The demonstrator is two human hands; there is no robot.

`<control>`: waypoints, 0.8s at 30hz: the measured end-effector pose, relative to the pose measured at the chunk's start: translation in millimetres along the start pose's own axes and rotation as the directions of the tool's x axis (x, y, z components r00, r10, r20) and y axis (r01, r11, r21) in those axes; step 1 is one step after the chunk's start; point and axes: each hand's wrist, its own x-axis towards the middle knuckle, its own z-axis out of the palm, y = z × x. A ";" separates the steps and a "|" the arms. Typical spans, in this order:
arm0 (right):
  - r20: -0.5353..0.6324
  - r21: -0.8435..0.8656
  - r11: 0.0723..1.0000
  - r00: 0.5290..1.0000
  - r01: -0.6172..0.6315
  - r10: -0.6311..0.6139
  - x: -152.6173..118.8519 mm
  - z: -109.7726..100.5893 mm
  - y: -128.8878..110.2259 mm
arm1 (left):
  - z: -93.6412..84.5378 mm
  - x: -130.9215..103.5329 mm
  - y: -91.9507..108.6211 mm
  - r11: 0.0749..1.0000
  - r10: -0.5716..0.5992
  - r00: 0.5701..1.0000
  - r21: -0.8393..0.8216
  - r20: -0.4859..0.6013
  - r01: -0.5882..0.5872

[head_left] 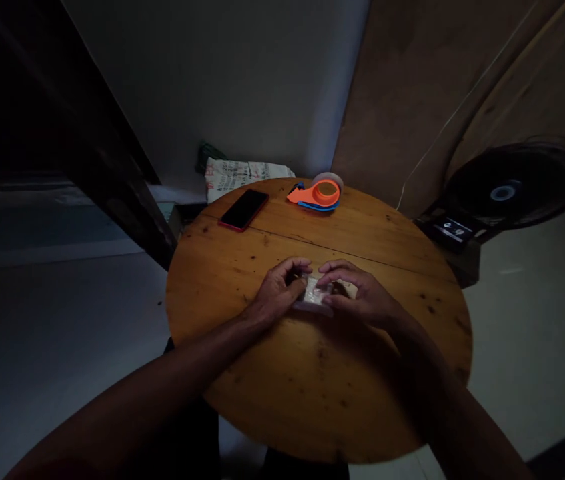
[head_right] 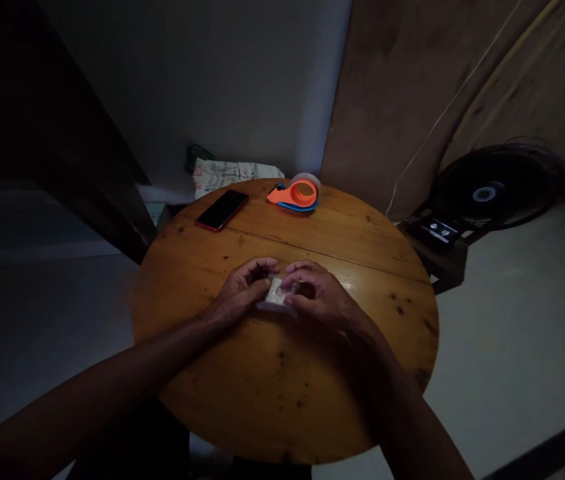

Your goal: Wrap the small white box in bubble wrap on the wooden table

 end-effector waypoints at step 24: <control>-0.182 0.166 0.960 0.950 -0.226 0.255 1.1 9.4 3.7 | -0.2 0.1 1.8 1.000 -0.012 1.000 0.007 0.014 0.012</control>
